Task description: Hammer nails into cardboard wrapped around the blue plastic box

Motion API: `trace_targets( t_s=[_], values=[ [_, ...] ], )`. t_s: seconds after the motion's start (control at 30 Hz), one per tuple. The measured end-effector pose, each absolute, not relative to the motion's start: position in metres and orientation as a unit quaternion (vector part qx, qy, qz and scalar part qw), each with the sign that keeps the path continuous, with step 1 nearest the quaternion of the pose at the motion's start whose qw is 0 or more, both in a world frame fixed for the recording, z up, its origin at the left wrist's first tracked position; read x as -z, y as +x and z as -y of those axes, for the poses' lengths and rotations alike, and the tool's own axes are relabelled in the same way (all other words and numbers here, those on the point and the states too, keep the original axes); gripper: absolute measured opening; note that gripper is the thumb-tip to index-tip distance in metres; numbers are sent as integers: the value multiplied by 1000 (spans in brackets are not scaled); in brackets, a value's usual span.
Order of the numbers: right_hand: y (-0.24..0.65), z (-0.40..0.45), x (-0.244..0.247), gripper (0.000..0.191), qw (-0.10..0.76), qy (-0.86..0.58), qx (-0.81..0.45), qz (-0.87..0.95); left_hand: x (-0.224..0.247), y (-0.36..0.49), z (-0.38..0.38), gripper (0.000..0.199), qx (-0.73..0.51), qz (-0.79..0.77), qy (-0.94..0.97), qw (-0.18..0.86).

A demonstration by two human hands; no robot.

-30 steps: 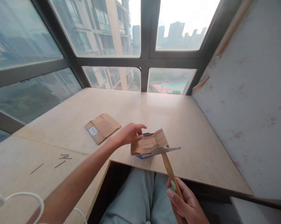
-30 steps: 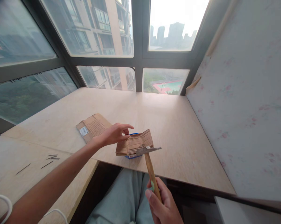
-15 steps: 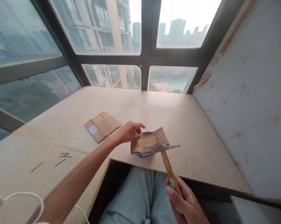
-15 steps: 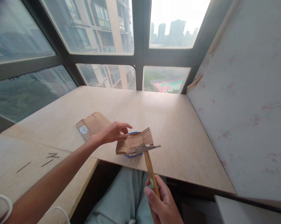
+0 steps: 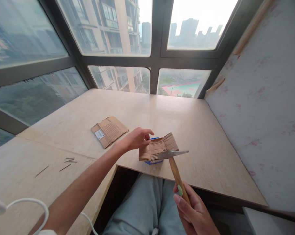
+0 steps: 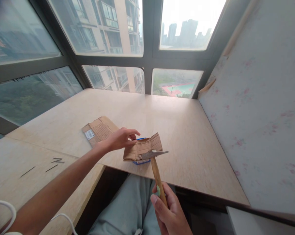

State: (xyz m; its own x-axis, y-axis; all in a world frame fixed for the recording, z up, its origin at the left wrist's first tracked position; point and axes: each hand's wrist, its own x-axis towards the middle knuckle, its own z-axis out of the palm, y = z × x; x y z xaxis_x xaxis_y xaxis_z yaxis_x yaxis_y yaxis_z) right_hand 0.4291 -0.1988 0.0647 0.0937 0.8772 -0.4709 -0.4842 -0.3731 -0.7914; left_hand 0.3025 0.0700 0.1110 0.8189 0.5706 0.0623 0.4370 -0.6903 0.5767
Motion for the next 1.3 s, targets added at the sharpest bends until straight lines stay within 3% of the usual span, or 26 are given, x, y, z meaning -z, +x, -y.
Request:
trace_targets(
  t_s=[0.47,0.67,0.87,1.13,1.3],
  values=[
    [449,149,-92,41,477,-507,-628,349,-94,294,-62,30,-188,-290,867,358],
    [453,117,-103,36,433,-531,-596,418,-88,292,-61,16,-218,-283,854,378],
    [451,115,-103,34,427,-540,-594,417,-80,290,-59,55,-264,-300,836,376],
    [452,115,-104,36,390,-561,-610,402,-71,288,-52,54,-314,-316,816,368],
    [454,117,-105,38,412,-558,-606,391,-70,288,-49,53,-320,-323,794,403]
  ],
)
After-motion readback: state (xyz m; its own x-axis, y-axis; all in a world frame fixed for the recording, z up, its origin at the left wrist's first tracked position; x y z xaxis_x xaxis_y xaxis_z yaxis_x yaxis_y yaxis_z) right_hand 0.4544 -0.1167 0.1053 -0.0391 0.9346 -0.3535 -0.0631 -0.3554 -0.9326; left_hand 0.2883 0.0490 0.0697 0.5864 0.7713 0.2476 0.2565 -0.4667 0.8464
